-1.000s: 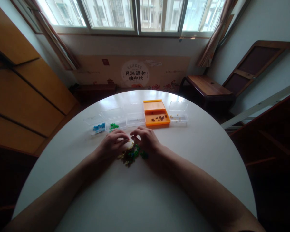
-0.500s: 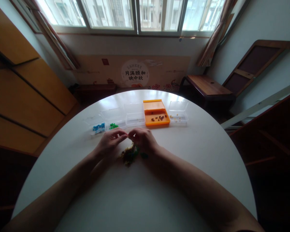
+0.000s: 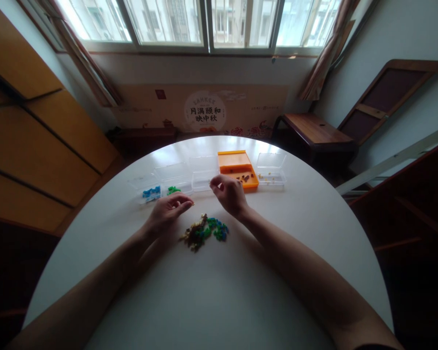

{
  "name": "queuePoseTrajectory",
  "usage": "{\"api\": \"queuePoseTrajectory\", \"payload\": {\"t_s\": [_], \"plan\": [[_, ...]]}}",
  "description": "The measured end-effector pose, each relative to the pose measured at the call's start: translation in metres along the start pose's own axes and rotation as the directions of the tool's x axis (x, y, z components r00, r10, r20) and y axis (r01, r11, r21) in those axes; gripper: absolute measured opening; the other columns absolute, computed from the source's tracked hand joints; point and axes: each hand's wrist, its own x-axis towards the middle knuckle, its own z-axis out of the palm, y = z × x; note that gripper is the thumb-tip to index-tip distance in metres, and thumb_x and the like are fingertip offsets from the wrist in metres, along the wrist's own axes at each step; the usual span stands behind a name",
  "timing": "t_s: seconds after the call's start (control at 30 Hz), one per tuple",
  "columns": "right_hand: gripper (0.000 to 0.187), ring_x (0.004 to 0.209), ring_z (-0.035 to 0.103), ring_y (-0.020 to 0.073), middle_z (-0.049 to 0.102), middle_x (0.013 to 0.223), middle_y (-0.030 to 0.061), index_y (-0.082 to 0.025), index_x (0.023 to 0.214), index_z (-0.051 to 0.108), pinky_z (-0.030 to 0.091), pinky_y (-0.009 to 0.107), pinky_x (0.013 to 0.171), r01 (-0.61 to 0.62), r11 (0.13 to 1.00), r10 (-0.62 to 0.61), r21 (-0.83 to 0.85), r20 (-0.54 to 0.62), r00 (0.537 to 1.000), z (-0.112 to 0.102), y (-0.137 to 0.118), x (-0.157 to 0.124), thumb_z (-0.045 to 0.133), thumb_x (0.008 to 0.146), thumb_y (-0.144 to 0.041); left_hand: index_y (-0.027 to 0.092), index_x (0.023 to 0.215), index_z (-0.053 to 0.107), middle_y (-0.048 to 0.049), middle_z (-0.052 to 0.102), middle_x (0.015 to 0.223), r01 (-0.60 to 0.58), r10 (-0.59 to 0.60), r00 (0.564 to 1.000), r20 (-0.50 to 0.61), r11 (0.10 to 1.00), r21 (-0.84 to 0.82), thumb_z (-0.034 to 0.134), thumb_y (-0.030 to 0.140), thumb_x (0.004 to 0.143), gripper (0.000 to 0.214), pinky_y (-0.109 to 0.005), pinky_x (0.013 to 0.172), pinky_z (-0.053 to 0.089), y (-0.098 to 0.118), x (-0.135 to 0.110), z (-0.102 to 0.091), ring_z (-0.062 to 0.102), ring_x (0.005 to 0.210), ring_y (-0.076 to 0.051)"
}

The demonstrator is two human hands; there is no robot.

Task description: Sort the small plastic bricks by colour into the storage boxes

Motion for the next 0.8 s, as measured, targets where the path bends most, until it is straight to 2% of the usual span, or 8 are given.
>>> {"api": "queuePoseTrajectory", "payload": {"t_s": [0.13, 0.27, 0.4, 0.57, 0.67, 0.8], "plan": [[0.009, 0.060, 0.059, 0.0121, 0.070, 0.075, 0.0026, -0.016, 0.084, 0.070, 0.047, 0.027, 0.066, -0.010, 0.998, 0.008, -0.060, -0.032, 0.999, 0.001, 0.003, 0.020, 0.062, 0.081, -0.021, 0.016, 0.078, 0.069, -0.0026, 0.065, 0.073, 0.010, -0.010, 1.000, -0.003, 0.999, -0.035, 0.065, 0.042, 0.078, 0.026, -0.022, 0.055, 0.040, -0.002, 0.000, -0.002, 0.052, 0.060, -0.010], [0.016, 0.060, 0.059, 0.0120, 0.072, 0.079, 0.0039, -0.016, 0.093, 0.070, 0.049, 0.027, 0.066, -0.046, 0.999, 0.045, -0.018, -0.029, 0.999, 0.005, 0.003, 0.029, 0.063, 0.081, -0.022, 0.016, 0.077, 0.069, -0.0029, 0.066, 0.074, 0.013, -0.014, 1.000, -0.018, 0.999, -0.052, 0.065, 0.042, 0.078, 0.027, -0.022, 0.055, 0.040, -0.005, 0.001, -0.004, 0.053, 0.061, -0.011], [0.015, 0.057, 0.056, 0.0102, 0.070, 0.079, 0.0033, -0.016, 0.092, 0.069, 0.049, 0.025, 0.060, 0.038, 0.993, -0.045, 0.109, 0.064, 0.997, 0.010, -0.002, 0.017, 0.065, 0.080, -0.023, 0.015, 0.078, 0.069, -0.0035, 0.066, 0.075, 0.043, -0.047, 0.998, -0.052, 0.995, -0.085, 0.066, 0.043, 0.077, 0.029, -0.023, 0.056, 0.042, -0.009, 0.002, -0.004, 0.053, 0.062, -0.011], [0.014, 0.058, 0.054, 0.0080, 0.067, 0.079, 0.0011, -0.017, 0.086, 0.067, 0.045, 0.022, 0.057, 0.162, 0.967, -0.207, 0.197, 0.236, 0.949, 0.018, -0.010, -0.003, 0.072, 0.075, -0.025, 0.014, 0.079, 0.069, -0.0039, 0.066, 0.077, 0.052, -0.063, 0.994, -0.088, 0.991, -0.124, 0.067, 0.044, 0.077, 0.031, -0.024, 0.057, 0.043, -0.013, 0.003, -0.002, 0.054, 0.061, -0.011], [0.011, 0.057, 0.053, 0.0078, 0.065, 0.074, 0.0007, -0.016, 0.080, 0.066, 0.043, 0.021, 0.056, 0.191, 0.964, -0.235, 0.186, 0.257, 0.937, 0.021, -0.015, -0.008, 0.068, 0.080, -0.028, 0.014, 0.079, 0.070, -0.0039, 0.067, 0.075, 0.040, -0.051, 0.994, -0.098, 0.993, -0.110, 0.067, 0.045, 0.077, 0.031, -0.024, 0.058, 0.043, -0.013, 0.003, -0.002, 0.055, 0.062, -0.012], [0.014, 0.057, 0.052, 0.0079, 0.063, 0.070, 0.0002, -0.017, 0.077, 0.065, 0.041, 0.021, 0.056, 0.235, 0.960, -0.265, 0.150, 0.230, 0.937, 0.023, -0.018, -0.010, 0.063, 0.084, -0.028, 0.014, 0.078, 0.071, -0.0042, 0.067, 0.073, 0.032, -0.037, 0.996, -0.082, 0.997, -0.071, 0.065, 0.047, 0.078, 0.034, -0.025, 0.060, 0.043, -0.012, 0.003, -0.002, 0.056, 0.063, -0.013]]}}
